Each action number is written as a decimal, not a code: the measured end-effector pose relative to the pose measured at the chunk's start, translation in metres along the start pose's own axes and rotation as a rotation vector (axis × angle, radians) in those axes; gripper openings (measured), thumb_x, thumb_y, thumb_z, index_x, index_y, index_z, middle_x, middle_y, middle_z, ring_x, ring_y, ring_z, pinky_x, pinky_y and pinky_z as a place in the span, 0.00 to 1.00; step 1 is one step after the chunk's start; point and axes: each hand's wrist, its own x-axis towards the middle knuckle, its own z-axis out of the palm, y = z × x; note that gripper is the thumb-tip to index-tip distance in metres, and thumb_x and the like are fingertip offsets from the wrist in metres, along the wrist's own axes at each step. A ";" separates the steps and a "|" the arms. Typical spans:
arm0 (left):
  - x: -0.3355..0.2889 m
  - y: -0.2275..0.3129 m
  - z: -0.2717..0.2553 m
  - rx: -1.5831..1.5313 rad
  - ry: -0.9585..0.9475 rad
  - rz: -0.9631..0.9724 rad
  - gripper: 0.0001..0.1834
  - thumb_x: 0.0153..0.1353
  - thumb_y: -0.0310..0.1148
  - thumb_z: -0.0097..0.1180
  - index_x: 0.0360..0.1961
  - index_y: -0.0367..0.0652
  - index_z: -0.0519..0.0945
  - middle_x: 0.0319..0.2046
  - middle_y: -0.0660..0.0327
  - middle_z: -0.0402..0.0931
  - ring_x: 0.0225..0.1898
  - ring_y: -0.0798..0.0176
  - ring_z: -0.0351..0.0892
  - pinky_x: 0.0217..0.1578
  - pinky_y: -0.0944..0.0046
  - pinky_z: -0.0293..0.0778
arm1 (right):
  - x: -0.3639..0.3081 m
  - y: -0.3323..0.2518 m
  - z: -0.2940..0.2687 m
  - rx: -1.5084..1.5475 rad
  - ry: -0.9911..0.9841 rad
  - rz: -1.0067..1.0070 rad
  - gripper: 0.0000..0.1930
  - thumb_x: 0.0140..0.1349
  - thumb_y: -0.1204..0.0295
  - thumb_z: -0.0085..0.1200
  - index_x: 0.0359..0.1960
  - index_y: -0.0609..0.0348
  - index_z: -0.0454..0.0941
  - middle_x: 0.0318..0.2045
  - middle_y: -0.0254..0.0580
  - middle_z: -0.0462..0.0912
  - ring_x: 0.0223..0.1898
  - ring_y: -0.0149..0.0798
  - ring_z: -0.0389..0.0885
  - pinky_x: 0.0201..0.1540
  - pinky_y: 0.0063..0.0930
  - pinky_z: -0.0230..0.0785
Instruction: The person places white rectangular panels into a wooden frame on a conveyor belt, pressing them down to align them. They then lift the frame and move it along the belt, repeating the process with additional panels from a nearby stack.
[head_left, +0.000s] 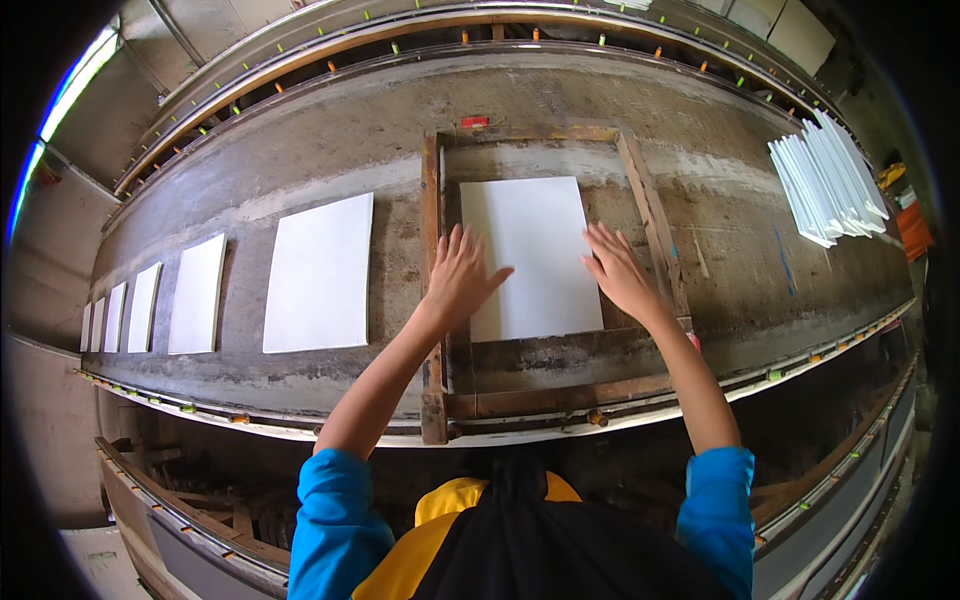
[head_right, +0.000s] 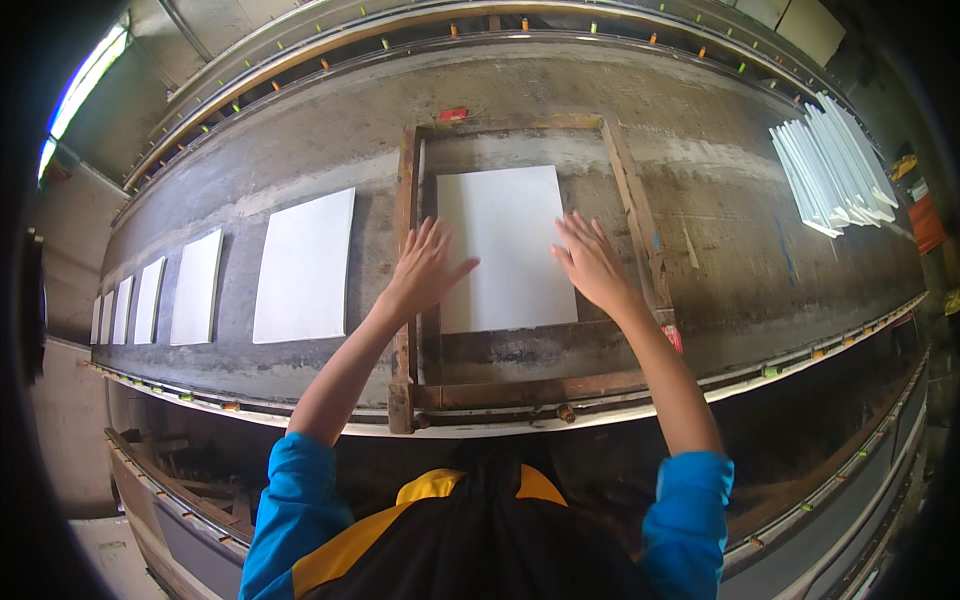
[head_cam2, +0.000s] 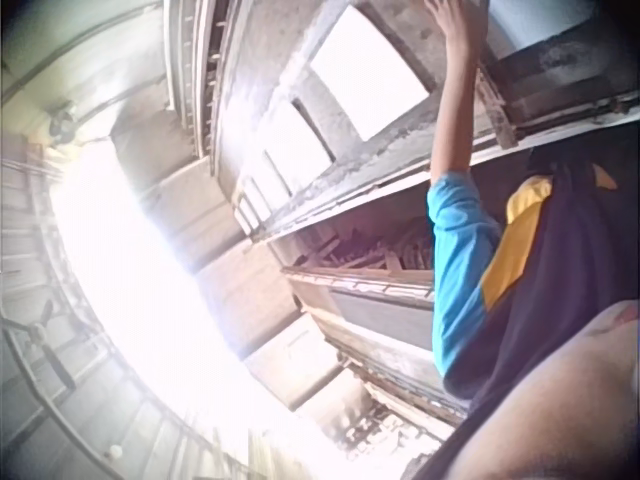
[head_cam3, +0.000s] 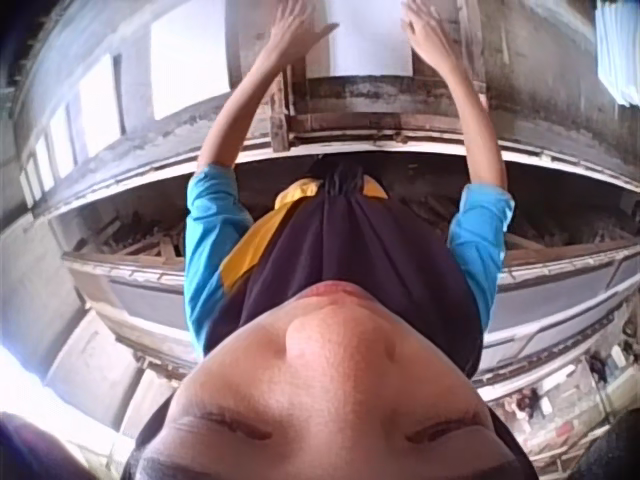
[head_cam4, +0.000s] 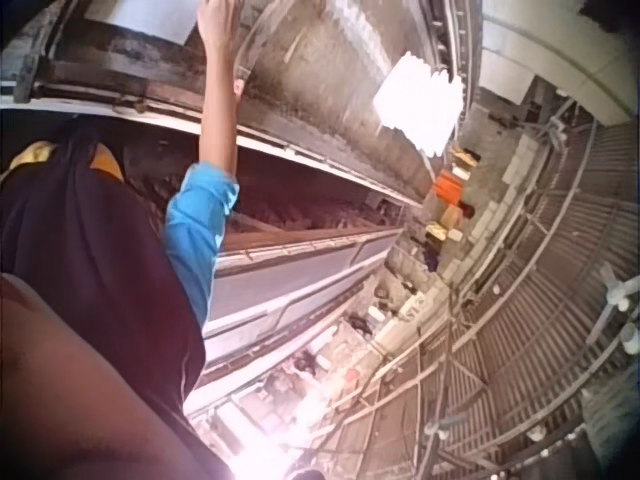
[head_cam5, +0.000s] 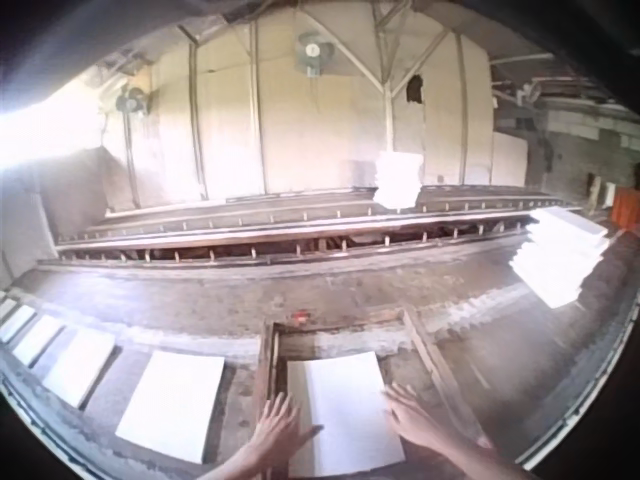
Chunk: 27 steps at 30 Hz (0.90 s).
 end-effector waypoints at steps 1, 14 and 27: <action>0.019 -0.002 0.012 -0.057 0.056 -0.029 0.42 0.58 0.58 0.37 0.57 0.27 0.53 0.60 0.41 0.47 0.63 0.43 0.41 0.61 0.49 0.40 | 0.021 0.013 0.014 -0.024 0.081 -0.005 0.25 0.63 0.59 0.37 0.56 0.64 0.60 0.59 0.50 0.57 0.63 0.47 0.49 0.64 0.40 0.38; 0.097 -0.016 0.068 0.025 0.402 -0.162 0.45 0.51 0.51 0.49 0.55 0.20 0.52 0.58 0.33 0.45 0.62 0.39 0.43 0.61 0.51 0.44 | 0.114 0.026 0.047 -0.249 0.322 -0.186 0.35 0.58 0.56 0.44 0.62 0.58 0.44 0.49 0.74 0.62 0.55 0.62 0.59 0.62 0.47 0.41; 0.107 -0.014 0.064 0.129 0.296 -0.252 0.47 0.51 0.61 0.44 0.58 0.29 0.53 0.58 0.36 0.48 0.61 0.41 0.46 0.60 0.52 0.47 | 0.123 0.033 0.039 -0.292 0.243 -0.211 0.34 0.58 0.50 0.40 0.64 0.43 0.44 0.47 0.70 0.65 0.54 0.59 0.61 0.62 0.49 0.41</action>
